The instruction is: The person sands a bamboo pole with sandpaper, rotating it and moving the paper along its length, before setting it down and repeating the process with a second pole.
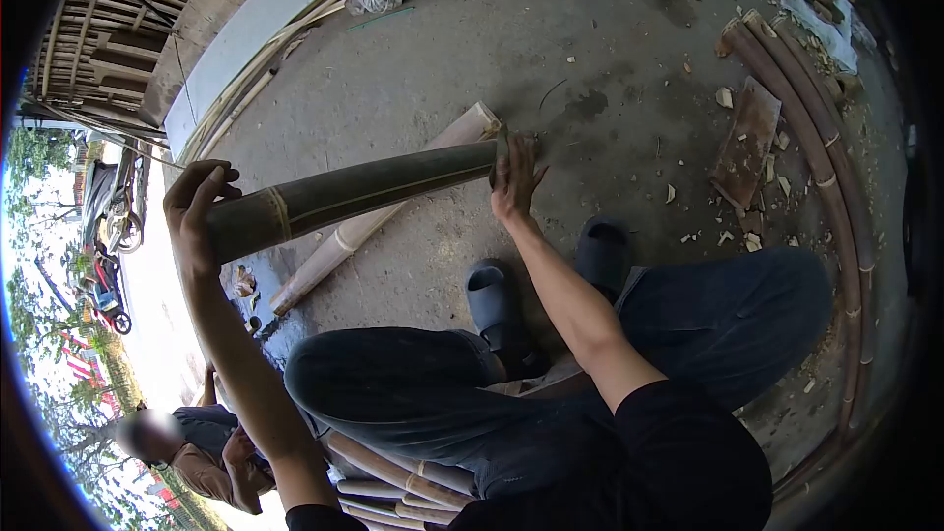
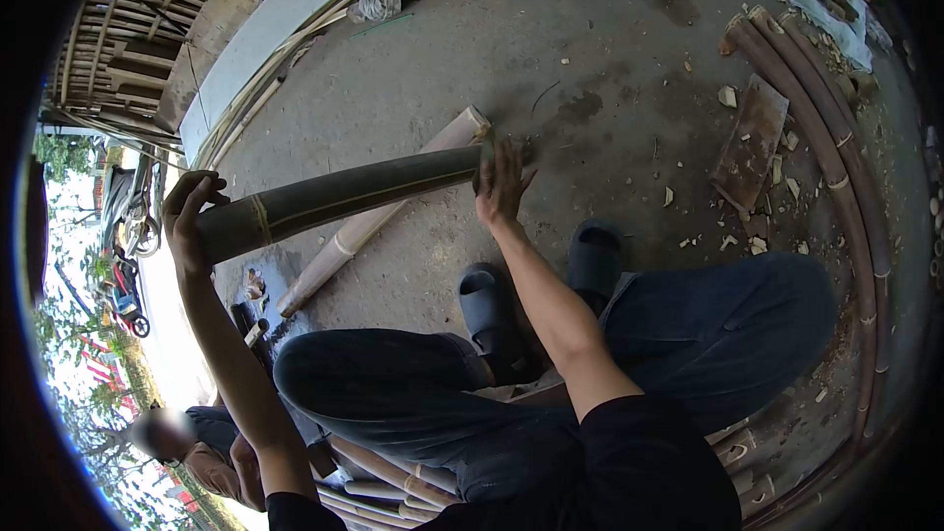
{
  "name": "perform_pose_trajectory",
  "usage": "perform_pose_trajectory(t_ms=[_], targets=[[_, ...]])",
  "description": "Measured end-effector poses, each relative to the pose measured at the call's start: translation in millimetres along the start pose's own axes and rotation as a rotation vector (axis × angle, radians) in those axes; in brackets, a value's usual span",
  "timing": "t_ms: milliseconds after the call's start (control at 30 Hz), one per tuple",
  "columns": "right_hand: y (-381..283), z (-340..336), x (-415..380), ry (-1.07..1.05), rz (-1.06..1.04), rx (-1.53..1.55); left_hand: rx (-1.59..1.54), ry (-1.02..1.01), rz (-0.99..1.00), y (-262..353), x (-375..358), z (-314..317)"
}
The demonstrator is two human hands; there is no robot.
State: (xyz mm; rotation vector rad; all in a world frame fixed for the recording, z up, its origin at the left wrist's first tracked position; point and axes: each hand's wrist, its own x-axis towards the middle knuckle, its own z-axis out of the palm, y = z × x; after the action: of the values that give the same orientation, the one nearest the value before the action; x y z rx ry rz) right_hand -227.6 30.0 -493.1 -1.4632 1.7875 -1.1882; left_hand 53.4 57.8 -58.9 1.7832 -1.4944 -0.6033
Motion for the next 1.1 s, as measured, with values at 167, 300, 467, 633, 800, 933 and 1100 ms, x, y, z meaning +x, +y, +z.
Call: perform_pose_trajectory(t_ms=[167,300,467,633,800,933,1100], targets=[[14.9,-14.1,31.9,-0.078,-0.243,-0.059,-0.042,-0.005,0.078,-14.1,-8.9,-5.3],[-4.4,-22.6,31.8,-0.11,-0.302,0.061,-0.101,-0.029,0.227,-27.1,-4.1,-12.3],[38.6,-7.8,24.2,-0.041,0.033,-0.046,-0.176,-0.096,0.426,-22.1,-8.7,-12.6],[30.7,-31.7,7.0,-0.088,-0.337,0.014,0.033,0.308,0.217,19.7,-13.9,18.6],[0.7,-41.0,8.9,-0.079,-0.227,-0.006,0.209,0.202,-0.225,38.6,-22.3,21.1],[39.7,-21.8,24.9,-0.016,-0.179,0.126,0.259,-0.215,0.305,51.9,-23.1,13.8],[20.4,-31.7,-0.1,0.075,-0.158,0.181,0.603,0.235,0.23,46.9,-12.7,15.3]])
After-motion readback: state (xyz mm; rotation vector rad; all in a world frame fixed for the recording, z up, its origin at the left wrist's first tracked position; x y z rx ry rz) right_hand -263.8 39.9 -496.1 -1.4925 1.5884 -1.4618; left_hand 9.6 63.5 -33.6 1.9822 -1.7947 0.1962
